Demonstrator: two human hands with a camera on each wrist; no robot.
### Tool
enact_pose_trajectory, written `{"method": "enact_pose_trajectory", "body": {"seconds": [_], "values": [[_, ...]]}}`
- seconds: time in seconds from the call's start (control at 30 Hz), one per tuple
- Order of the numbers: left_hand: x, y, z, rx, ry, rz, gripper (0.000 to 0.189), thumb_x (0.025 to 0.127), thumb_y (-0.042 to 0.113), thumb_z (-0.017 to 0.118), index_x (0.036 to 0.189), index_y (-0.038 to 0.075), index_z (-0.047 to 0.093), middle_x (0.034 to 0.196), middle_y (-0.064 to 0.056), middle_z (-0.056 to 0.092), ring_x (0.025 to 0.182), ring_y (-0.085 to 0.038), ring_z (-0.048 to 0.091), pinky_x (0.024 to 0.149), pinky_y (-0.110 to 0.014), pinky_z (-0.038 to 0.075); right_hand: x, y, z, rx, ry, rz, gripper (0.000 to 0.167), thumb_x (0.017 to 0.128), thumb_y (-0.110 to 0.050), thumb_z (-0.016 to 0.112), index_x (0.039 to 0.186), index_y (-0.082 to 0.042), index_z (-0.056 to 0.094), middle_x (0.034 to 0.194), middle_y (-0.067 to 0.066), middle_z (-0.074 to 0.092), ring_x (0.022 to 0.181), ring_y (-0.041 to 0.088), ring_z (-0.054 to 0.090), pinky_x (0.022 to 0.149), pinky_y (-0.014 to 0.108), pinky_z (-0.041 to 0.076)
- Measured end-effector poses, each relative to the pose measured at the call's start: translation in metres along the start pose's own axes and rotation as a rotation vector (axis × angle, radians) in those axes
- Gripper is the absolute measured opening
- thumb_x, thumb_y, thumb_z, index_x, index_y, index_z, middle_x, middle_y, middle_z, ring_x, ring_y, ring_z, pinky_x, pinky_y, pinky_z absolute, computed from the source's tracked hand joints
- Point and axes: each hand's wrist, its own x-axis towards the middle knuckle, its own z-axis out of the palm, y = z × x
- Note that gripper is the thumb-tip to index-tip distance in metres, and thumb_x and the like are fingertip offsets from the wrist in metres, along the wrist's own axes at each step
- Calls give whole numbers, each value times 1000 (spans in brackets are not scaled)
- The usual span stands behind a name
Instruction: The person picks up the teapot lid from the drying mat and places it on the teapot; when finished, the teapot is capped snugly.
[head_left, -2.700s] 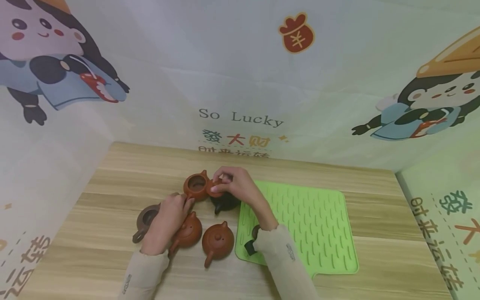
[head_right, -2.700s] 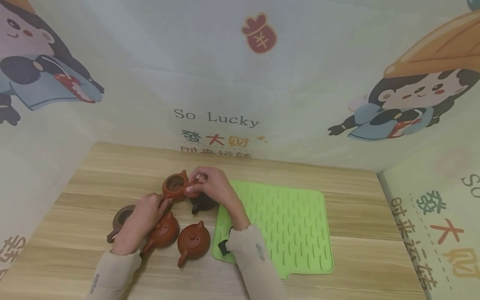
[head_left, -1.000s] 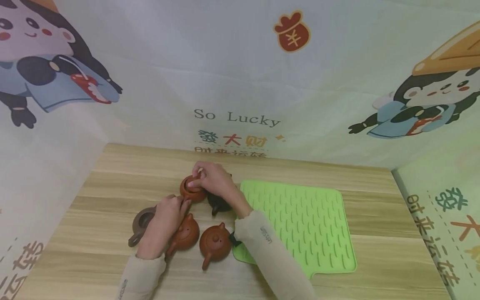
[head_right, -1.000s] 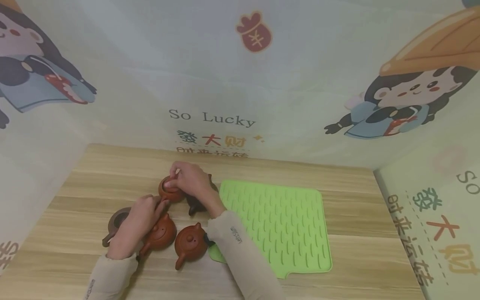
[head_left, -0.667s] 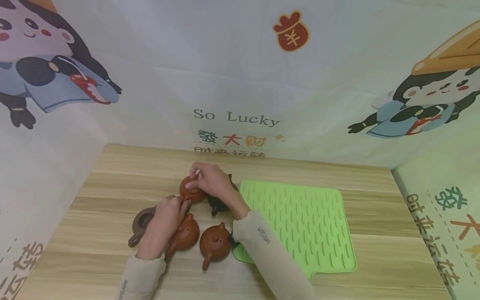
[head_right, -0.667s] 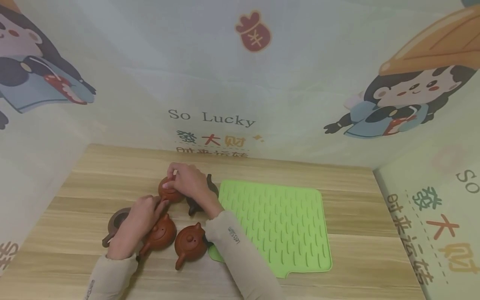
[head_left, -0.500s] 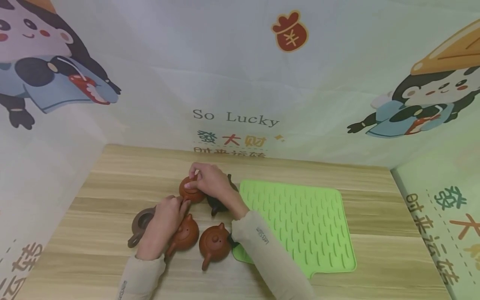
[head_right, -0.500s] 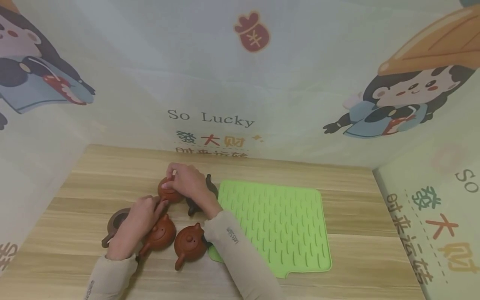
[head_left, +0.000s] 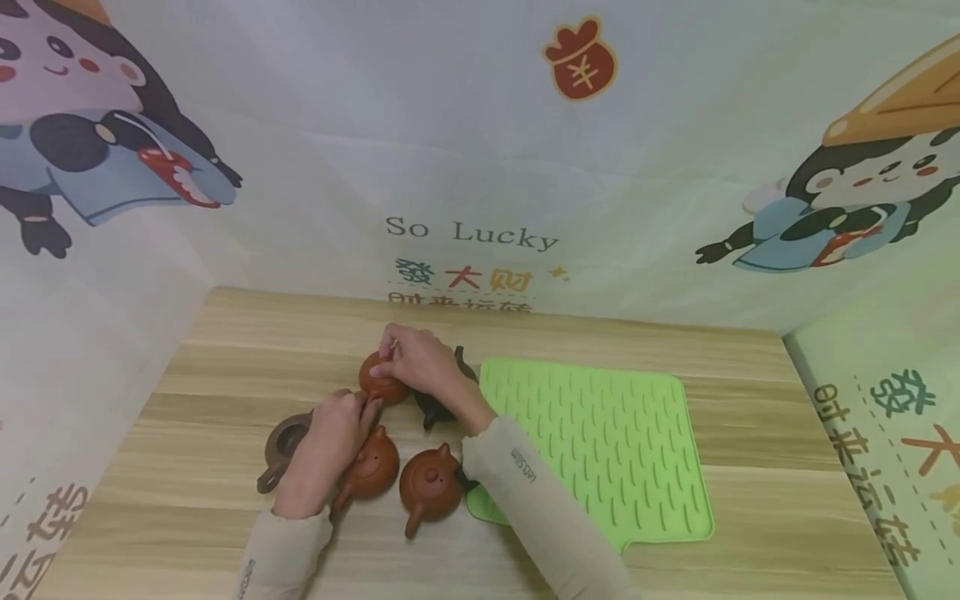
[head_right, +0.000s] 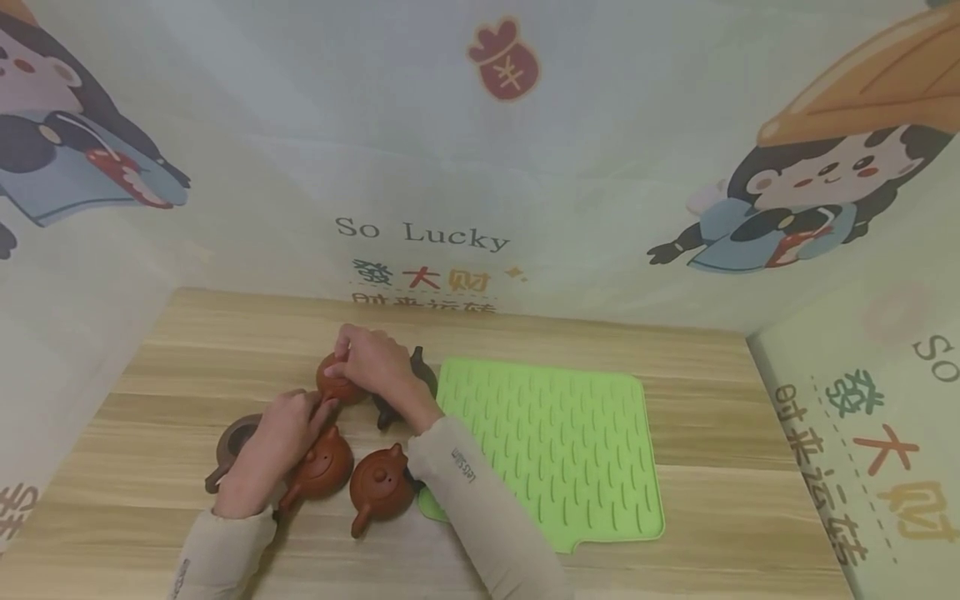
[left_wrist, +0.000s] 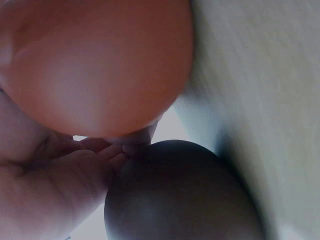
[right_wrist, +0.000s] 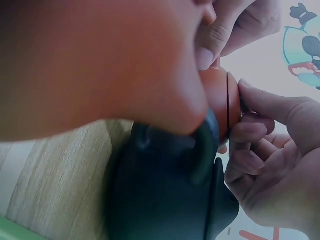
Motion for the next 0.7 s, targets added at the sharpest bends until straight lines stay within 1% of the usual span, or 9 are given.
{"method": "enact_pose_trajectory", "body": {"seconds": [0.03, 0.1, 0.23, 0.33, 0.4, 0.47, 0.5, 0.57, 0.7], "values": [[0, -4, 5, 9, 17, 12, 29, 107, 6, 65, 81, -6, 69, 69, -16, 60, 66, -37, 66, 61, -53, 54, 0, 0, 0, -6, 1, 3, 27, 98, -32, 86, 100, -15, 65, 88, -2, 70, 81, 13, 62, 68, 27, 45], [0, -5, 6, 5, 20, 14, 29, 106, 5, 65, 81, -6, 69, 69, -16, 60, 65, -36, 65, 60, -52, 54, -1, 0, 0, -20, 1, 6, 29, 99, -34, 86, 100, -15, 64, 92, -1, 71, 84, 15, 63, 70, 29, 46], [1, -3, 3, 1, -17, -12, 30, 109, 8, 64, 84, -7, 71, 71, -16, 62, 68, -36, 67, 62, -52, 55, -3, 0, 1, -22, -3, 9, 31, 99, -35, 85, 101, -14, 63, 94, 1, 72, 84, 15, 63, 70, 29, 46], [1, 2, -2, -18, -55, -44, 29, 109, 8, 65, 86, -7, 71, 73, -16, 63, 70, -37, 69, 64, -53, 56, -6, 3, 0, 20, -8, 5, 32, 100, -36, 84, 109, -12, 66, 91, -1, 69, 80, 11, 59, 68, 25, 44], [1, -2, 3, -14, -39, -37, 33, 110, 10, 63, 83, -5, 70, 71, -14, 62, 68, -36, 69, 64, -54, 56, -11, 6, -4, 69, -2, -11, 34, 101, -37, 83, 117, -12, 67, 88, -2, 65, 77, 9, 56, 67, 23, 43], [2, -5, 6, -24, -23, -27, 33, 109, 8, 64, 79, -4, 68, 68, -13, 60, 65, -35, 67, 62, -55, 55, -19, 11, -11, 117, 11, -43, 35, 103, -37, 80, 122, -10, 69, 85, -3, 62, 74, 8, 54, 67, 22, 42], [2, -10, 12, -19, 3, -5, 38, 111, 12, 61, 77, -3, 67, 67, -12, 59, 63, -34, 66, 60, -55, 54, -24, 14, -16, 138, 20, -64, 34, 104, -37, 79, 123, -10, 69, 83, -3, 61, 72, 8, 53, 68, 22, 42], [2, -11, 11, -27, 7, 1, 38, 111, 12, 62, 76, -3, 67, 67, -12, 59, 63, -34, 66, 61, -55, 54, -36, 21, -27, 162, 40, -119, 29, 107, -34, 75, 121, -9, 72, 81, -1, 61, 71, 8, 52, 69, 23, 44], [-1, -2, -8, -80, -15, -24, 39, 112, 19, 64, 84, -7, 72, 75, -17, 64, 73, -36, 68, 67, -54, 57, -67, 38, -50, 194, 80, -212, 18, 109, -25, 71, 112, -8, 76, 86, 6, 72, 74, 6, 57, 74, 25, 49]]}}
